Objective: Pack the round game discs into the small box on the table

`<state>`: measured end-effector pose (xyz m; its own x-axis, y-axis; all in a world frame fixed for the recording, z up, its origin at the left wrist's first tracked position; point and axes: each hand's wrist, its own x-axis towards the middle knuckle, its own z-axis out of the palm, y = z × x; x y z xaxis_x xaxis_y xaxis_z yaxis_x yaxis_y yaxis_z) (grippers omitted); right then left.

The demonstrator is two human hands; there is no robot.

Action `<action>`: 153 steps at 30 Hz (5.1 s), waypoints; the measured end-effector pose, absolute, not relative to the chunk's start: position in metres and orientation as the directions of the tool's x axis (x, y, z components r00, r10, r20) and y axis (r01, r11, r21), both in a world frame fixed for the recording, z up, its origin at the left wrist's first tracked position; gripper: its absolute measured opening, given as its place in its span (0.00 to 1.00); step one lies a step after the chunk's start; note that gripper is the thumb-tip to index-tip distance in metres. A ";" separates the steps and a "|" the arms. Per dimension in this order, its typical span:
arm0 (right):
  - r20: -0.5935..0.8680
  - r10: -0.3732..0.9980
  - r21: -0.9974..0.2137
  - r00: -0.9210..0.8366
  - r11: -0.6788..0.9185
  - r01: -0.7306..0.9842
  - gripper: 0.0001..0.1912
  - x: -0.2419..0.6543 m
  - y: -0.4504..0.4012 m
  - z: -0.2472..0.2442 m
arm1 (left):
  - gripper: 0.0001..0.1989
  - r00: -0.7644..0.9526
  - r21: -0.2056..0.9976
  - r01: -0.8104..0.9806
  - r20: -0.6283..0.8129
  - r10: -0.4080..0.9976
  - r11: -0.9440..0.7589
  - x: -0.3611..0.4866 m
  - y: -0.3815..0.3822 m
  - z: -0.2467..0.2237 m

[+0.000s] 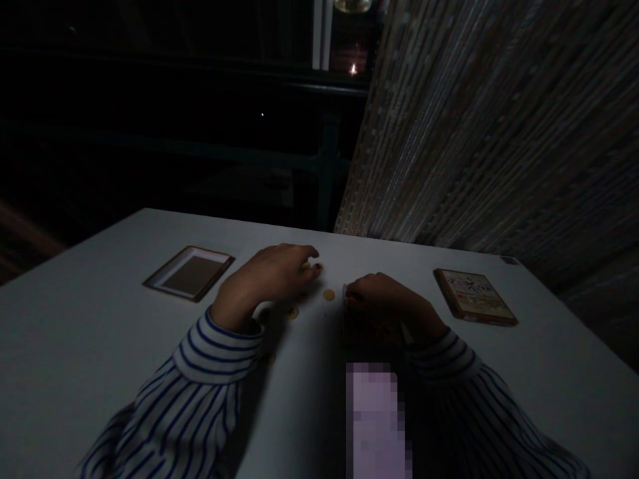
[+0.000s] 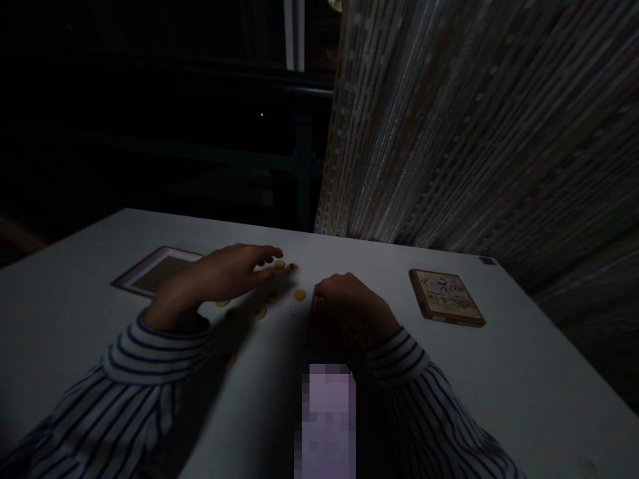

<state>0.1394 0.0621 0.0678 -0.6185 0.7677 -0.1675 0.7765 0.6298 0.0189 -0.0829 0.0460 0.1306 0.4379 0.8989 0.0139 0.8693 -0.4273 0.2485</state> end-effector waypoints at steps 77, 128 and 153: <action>0.002 0.855 0.191 -0.518 0.508 0.840 0.16 0.153 0.045 0.124 | 0.25 0.347 0.247 0.901 0.082 0.934 -0.356 -0.094 0.052 0.132; 0.434 0.792 -0.104 -0.429 0.517 0.849 0.16 0.109 0.032 0.164 | 0.21 -0.094 0.557 0.810 0.431 0.898 -0.182 -0.141 0.041 0.090; 0.369 0.810 -0.066 -0.456 0.513 0.856 0.16 0.103 0.035 0.157 | 0.14 0.217 0.326 0.903 0.220 0.951 -0.281 -0.139 0.037 0.037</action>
<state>0.1027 0.0346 0.1574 -0.4564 0.8096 0.3692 0.8560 0.5128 -0.0663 -0.1387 0.0370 0.0367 0.2168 0.9512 0.2196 0.9027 -0.2810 0.3259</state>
